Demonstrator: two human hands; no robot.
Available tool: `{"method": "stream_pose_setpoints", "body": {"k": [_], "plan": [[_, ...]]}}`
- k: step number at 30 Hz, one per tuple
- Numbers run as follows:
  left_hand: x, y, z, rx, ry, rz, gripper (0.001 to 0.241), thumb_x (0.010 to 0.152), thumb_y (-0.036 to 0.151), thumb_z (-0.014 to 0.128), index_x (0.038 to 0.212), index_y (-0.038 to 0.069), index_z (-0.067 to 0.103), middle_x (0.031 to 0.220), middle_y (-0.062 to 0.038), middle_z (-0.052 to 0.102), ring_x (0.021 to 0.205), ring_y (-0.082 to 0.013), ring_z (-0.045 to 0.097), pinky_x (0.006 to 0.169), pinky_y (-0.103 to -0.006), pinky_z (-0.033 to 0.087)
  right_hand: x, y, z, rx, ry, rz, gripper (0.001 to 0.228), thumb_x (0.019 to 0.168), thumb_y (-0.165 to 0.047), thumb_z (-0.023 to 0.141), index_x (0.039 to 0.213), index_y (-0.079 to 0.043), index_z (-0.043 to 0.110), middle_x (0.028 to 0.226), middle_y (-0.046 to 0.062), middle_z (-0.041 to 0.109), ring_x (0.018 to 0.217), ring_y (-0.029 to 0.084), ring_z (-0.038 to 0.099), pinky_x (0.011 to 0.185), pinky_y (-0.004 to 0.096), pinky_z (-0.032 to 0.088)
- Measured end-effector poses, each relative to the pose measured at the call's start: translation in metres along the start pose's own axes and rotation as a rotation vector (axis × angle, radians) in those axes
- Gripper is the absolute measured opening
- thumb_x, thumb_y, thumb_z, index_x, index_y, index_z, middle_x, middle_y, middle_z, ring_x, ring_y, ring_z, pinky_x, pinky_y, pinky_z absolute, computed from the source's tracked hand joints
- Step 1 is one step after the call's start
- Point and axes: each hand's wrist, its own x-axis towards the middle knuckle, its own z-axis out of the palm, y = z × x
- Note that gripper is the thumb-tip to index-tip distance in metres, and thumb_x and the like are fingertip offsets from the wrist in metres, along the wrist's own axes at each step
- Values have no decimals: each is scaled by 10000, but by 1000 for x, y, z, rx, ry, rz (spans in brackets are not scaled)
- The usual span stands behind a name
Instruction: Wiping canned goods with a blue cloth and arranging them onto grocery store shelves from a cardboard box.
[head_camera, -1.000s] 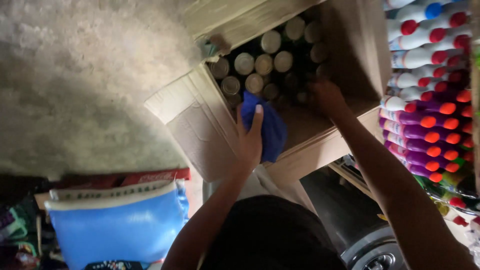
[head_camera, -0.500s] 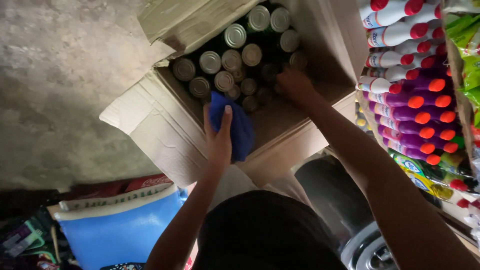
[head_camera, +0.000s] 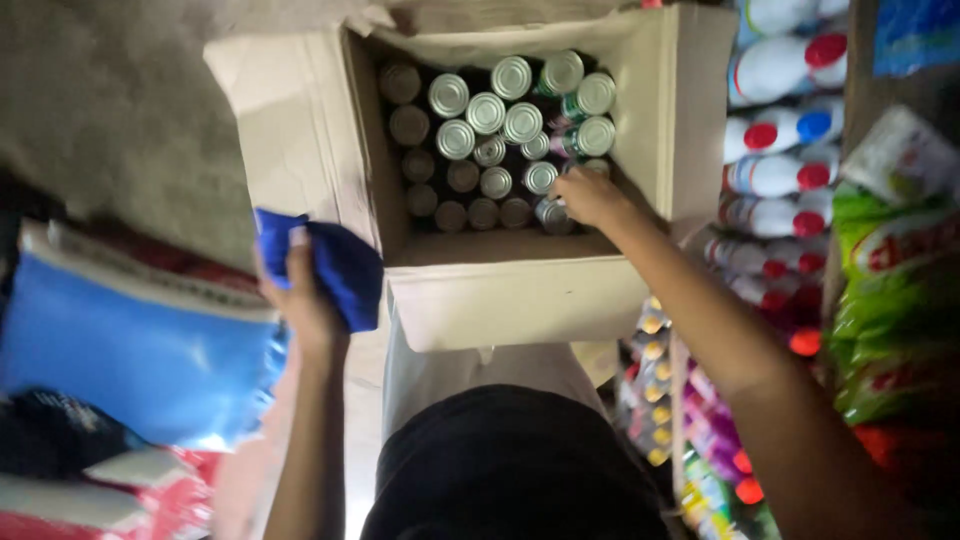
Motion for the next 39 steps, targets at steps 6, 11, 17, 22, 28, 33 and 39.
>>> {"method": "stream_pose_setpoints", "body": {"k": [6, 11, 17, 22, 28, 33, 39], "plan": [[-110, -29, -42, -224, 279, -148, 240, 1047, 301, 546, 1162, 97, 494, 971, -16, 556, 821, -84, 533, 792, -211, 475, 16, -1, -17, 12, -108, -142, 188, 888, -186, 689, 1012, -111, 809, 988, 203, 761, 920, 382, 754, 783, 480, 623], [-166, -73, -44, -137, 685, -421, 711, 920, 507, 826, 1450, 189, 474, 1331, -133, 475, 1209, -254, 487, 1083, -410, 345, -9, -13, -61, 92, -255, -92, 284, 897, -202, 725, 1170, -143, 774, 1153, 201, 743, 1110, 390, 705, 923, 531, 577], [-212, -88, -41, -148, 482, -391, 245, 1044, 276, 561, 1129, 47, 539, 901, -61, 571, 772, -137, 545, 741, -261, 482, -10, -6, -59, 28, -187, -95, 443, 817, -160, 766, 1231, -317, 755, 1069, 35, 781, 952, 307, 733, 852, 454, 554], [-204, -89, -15, -187, 440, -427, 240, 1031, 272, 563, 1096, 42, 548, 894, -73, 570, 782, -144, 541, 761, -267, 476, -4, -24, -67, -185, -225, -2, 396, 850, -132, 726, 1163, -369, 775, 1104, 64, 754, 1000, 333, 695, 908, 508, 523], [-192, -87, -5, -115, 329, -370, 238, 1017, 222, 573, 1114, 5, 578, 887, -88, 596, 766, -159, 544, 744, -279, 490, -4, -13, -61, -51, -253, -72, 469, 826, -54, 613, 1172, -316, 791, 1185, 163, 718, 1073, 390, 661, 977, 489, 501], [-180, -81, 5, -166, 270, -438, 299, 988, 260, 586, 1140, 4, 561, 939, -123, 615, 812, -200, 582, 784, -315, 519, -8, -14, -58, -58, -254, -80, 606, 747, 17, 655, 1221, -349, 754, 1284, -71, 703, 1232, 261, 550, 1112, 558, 321], [-160, -77, 9, -145, 229, -366, 286, 999, 231, 585, 1162, -4, 575, 960, -105, 620, 848, -167, 557, 822, -286, 488, -2, -8, -41, -66, -231, -85, 413, 877, -152, 638, 1199, -385, 751, 1177, 15, 737, 1168, 279, 568, 1136, 698, 241]]}}
